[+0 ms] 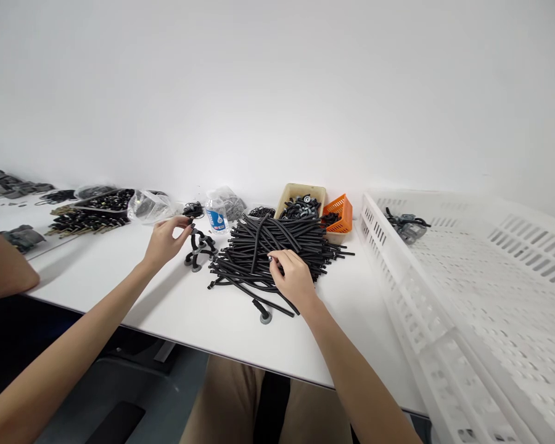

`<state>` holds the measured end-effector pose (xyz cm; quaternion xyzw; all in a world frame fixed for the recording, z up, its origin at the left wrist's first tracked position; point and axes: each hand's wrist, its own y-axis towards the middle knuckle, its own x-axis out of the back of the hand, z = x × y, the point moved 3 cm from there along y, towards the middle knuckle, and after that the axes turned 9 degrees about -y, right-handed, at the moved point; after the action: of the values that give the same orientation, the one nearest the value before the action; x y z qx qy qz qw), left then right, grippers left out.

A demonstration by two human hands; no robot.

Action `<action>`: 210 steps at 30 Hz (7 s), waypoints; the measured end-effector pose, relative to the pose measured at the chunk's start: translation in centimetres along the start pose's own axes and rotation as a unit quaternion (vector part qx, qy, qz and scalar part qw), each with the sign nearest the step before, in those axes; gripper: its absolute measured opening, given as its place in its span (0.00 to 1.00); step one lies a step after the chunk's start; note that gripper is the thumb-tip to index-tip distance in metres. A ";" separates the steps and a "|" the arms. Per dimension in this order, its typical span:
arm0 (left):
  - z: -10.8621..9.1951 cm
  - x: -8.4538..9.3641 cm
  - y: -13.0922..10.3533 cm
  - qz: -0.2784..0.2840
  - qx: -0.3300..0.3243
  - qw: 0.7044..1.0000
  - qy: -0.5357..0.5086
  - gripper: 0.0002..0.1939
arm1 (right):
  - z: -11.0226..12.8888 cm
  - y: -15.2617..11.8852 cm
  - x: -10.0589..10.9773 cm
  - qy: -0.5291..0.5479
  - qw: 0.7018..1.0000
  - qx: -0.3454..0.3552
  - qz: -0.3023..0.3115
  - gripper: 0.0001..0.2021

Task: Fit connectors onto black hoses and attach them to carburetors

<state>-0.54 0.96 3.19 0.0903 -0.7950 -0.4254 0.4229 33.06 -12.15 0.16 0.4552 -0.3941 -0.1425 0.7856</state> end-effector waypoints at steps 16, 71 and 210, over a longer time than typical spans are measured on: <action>0.3 -0.2 0.0 -0.005 0.010 1.000 -0.006 0.12 | 0.0 -0.1 0.0 0.000 1.000 0.000 0.005 0.09; 0.0 -0.2 0.3 -0.004 0.040 0.999 -0.026 0.12 | 0.1 0.1 0.0 -0.003 1.000 -0.010 0.019 0.09; 0.5 -0.6 -0.3 -0.021 0.003 0.999 -0.046 0.14 | 0.3 0.2 0.1 -0.008 1.000 -0.011 0.027 0.09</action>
<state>-0.59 1.43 2.47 0.0886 -0.8128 -0.4356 0.3765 32.83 -12.29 0.45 0.4343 -0.4108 -0.1294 0.7911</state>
